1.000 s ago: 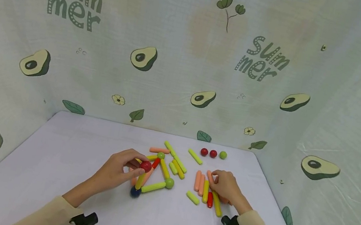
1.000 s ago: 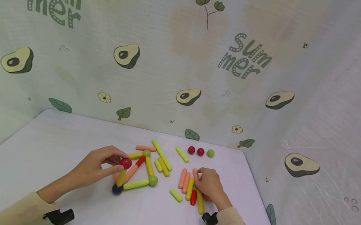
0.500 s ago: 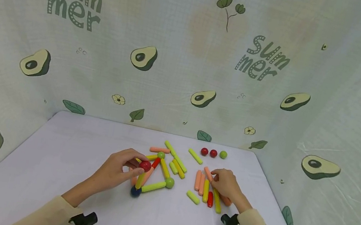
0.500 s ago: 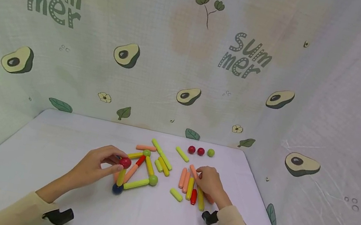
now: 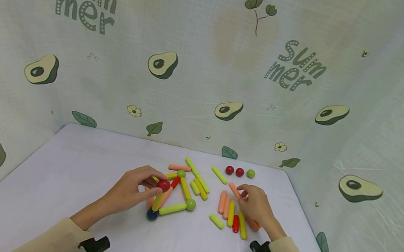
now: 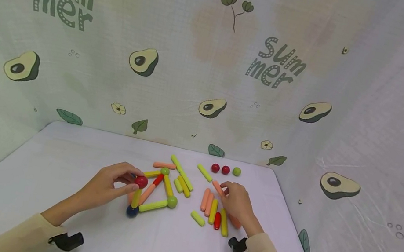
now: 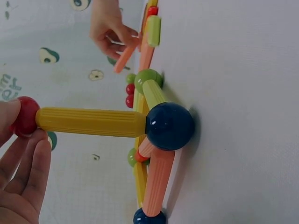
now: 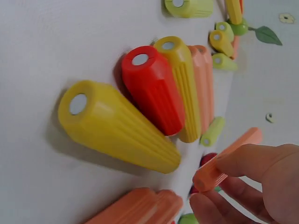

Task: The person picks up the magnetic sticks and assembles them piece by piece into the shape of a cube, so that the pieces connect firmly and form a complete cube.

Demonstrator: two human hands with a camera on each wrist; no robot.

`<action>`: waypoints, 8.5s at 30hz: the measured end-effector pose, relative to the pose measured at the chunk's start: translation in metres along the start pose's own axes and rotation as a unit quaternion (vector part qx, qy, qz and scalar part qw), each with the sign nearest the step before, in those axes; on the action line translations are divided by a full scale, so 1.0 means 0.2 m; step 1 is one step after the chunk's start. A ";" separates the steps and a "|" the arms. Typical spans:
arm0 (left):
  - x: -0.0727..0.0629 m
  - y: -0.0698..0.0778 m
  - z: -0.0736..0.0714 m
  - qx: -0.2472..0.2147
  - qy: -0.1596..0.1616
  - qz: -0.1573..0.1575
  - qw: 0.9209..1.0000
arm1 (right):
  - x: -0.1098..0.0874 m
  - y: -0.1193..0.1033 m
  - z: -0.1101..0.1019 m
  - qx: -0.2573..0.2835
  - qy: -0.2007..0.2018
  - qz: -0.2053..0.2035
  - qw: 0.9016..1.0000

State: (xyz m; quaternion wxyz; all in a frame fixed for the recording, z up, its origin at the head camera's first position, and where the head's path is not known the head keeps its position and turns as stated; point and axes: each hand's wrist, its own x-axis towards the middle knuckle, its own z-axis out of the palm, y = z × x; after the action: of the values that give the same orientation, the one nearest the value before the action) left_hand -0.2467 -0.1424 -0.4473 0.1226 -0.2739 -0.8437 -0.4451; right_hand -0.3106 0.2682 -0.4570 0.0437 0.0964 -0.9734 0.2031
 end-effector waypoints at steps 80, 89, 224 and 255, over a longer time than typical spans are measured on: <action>0.07 0.07 0.10 0.122 0.085 0.055 0.987 | 0.00 -0.61 -0.05 0.039 0.018 -0.279 0.959; 0.06 0.03 0.01 0.136 0.093 0.061 0.984 | 0.05 -0.47 0.04 0.035 -0.057 -0.180 0.981; 0.22 0.09 0.03 0.215 -0.080 0.144 0.963 | 0.17 -0.37 0.20 0.078 -0.082 -0.125 0.986; 0.23 0.09 0.04 0.216 -0.080 0.136 0.964 | 0.10 -0.33 0.13 0.082 -0.101 -0.141 0.981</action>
State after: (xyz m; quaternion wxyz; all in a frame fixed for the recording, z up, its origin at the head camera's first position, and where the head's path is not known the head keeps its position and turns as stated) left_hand -0.2738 -0.1120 -0.4191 0.1702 -0.3882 -0.8815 -0.2081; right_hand -0.3175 0.1949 -0.4525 -0.0349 0.2565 -0.9293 0.2636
